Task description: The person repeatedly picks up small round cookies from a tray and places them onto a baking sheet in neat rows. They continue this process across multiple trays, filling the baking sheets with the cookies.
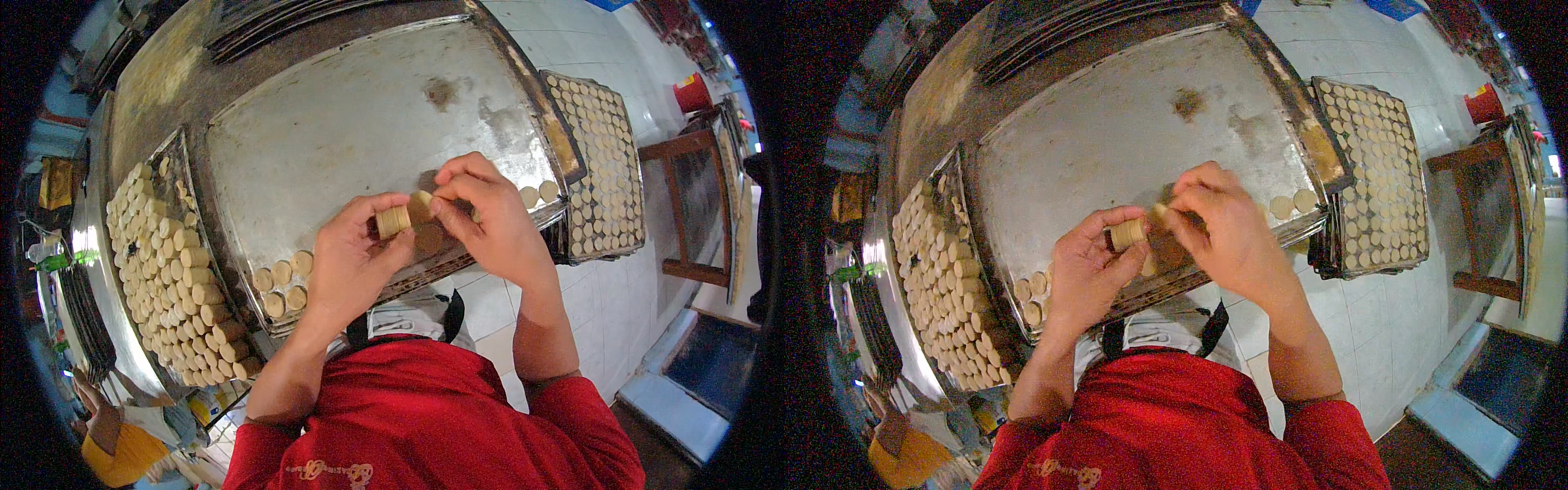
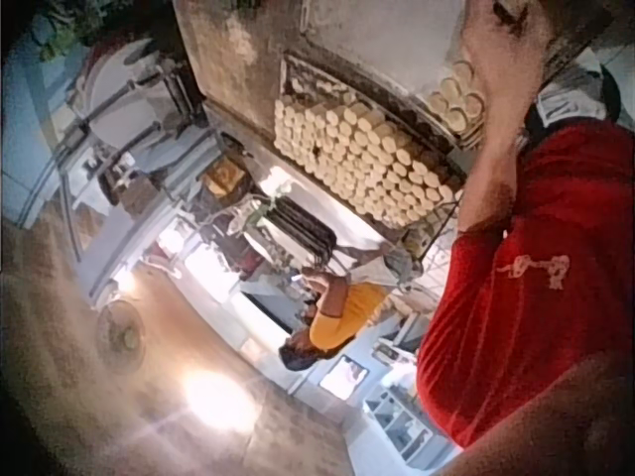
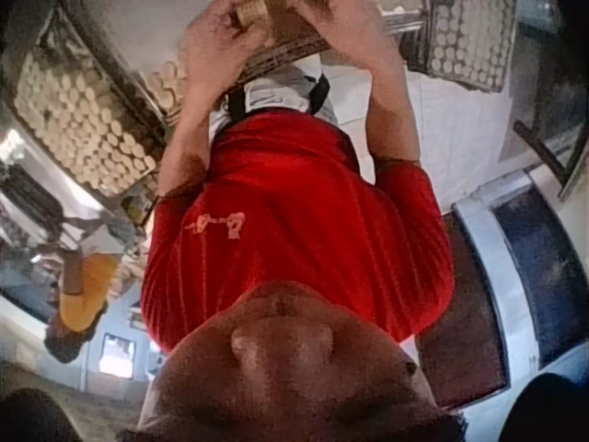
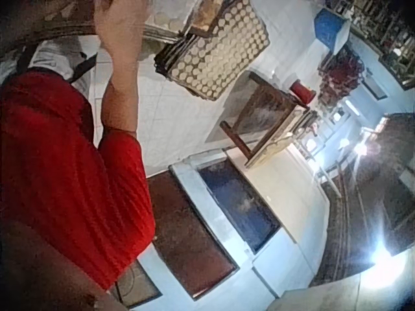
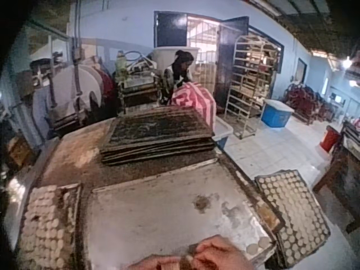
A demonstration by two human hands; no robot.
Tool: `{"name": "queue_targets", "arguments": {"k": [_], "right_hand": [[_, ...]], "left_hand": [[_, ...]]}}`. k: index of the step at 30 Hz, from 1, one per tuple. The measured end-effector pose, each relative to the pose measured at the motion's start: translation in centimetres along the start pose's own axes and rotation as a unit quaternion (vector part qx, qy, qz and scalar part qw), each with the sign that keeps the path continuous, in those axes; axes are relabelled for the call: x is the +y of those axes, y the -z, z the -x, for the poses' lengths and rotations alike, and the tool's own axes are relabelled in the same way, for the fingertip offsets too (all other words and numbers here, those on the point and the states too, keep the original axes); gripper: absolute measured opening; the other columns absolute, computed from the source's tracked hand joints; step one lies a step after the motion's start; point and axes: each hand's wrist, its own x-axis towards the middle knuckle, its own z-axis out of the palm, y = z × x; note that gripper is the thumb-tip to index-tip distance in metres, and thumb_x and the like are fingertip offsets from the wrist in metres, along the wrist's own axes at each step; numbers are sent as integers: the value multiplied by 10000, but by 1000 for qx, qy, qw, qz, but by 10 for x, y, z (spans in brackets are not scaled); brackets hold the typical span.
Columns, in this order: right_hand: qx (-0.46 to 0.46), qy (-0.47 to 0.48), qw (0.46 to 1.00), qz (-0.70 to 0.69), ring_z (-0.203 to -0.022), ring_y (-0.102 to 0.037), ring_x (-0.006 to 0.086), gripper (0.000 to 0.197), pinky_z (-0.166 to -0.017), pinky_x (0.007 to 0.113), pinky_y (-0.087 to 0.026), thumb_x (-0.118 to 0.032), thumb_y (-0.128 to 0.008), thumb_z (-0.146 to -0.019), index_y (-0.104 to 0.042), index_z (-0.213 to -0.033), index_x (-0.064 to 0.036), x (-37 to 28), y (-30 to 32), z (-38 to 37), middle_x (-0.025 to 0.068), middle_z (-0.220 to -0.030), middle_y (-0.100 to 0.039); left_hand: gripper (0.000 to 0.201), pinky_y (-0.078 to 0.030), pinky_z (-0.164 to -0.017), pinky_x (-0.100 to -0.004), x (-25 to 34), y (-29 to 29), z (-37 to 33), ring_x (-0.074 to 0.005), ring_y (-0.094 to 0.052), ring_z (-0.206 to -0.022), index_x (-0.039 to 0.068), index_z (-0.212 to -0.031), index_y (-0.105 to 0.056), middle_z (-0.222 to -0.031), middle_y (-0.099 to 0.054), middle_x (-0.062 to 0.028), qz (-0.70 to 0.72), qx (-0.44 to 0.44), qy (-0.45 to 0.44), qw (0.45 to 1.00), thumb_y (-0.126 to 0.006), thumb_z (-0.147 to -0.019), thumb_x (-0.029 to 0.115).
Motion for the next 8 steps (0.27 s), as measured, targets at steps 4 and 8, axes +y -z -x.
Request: {"name": "queue_targets", "arguments": {"k": [4,8], "right_hand": [[-6,-75,994,81,-1012,-627,322,120,-877,398,-520,-43,-763,-826,-682,-902,4,3,12,2,127,-1053,-620],[-30,-70,992,101,-1067,-617,310,192,-921,399,-522,-80,-797,-807,-702,-960,-15,9,12,6,139,-1144,-603]], "left_hand": [[390,-561,-870,-272,1,4,2,-126,-653,-1025,-26,-1306,-616,-1188,-656,-80,-78,-7,-37,996,-670,-924,-82],[406,-559,-878,-258,12,2,5,-136,-656,-1058,-4,-1325,-615,-1272,-624,-77,-19,-9,-31,999,-657,-929,-84]]}}
